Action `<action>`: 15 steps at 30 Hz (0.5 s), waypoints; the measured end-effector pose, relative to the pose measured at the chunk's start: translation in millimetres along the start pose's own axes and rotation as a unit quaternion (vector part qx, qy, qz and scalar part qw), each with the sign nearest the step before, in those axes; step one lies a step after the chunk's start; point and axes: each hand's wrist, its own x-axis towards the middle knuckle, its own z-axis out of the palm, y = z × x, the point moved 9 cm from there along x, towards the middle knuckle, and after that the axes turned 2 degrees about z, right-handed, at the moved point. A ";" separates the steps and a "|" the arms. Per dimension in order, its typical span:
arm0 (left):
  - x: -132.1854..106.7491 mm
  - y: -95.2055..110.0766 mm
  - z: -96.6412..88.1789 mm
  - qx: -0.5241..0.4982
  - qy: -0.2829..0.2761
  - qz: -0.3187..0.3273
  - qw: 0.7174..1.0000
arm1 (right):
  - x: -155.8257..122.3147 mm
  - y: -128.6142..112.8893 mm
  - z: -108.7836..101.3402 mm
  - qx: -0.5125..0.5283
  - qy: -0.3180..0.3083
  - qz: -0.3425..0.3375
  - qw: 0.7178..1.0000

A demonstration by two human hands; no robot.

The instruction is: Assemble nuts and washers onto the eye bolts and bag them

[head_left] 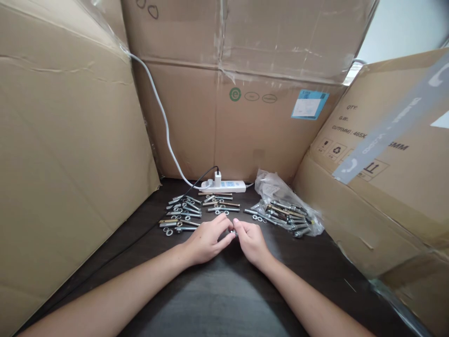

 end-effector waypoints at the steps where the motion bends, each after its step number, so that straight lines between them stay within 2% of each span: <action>1: -0.3 0.9 0.6 -0.003 0.000 0.005 1.000 | 0.1 -0.3 0.3 0.003 -0.002 0.000 1.000; 4: -1.7 5.0 1.0 -0.026 0.000 0.023 0.999 | 0.4 -2.2 0.5 0.009 -0.004 -0.002 1.000; 7: -2.1 3.7 -1.5 -0.046 0.010 0.014 0.999 | 0.4 -2.7 1.5 0.011 -0.009 -0.002 1.000; 15: -0.9 0.6 0.5 -0.022 0.000 0.007 1.000 | -0.2 -2.3 1.7 0.026 -0.003 -0.004 1.000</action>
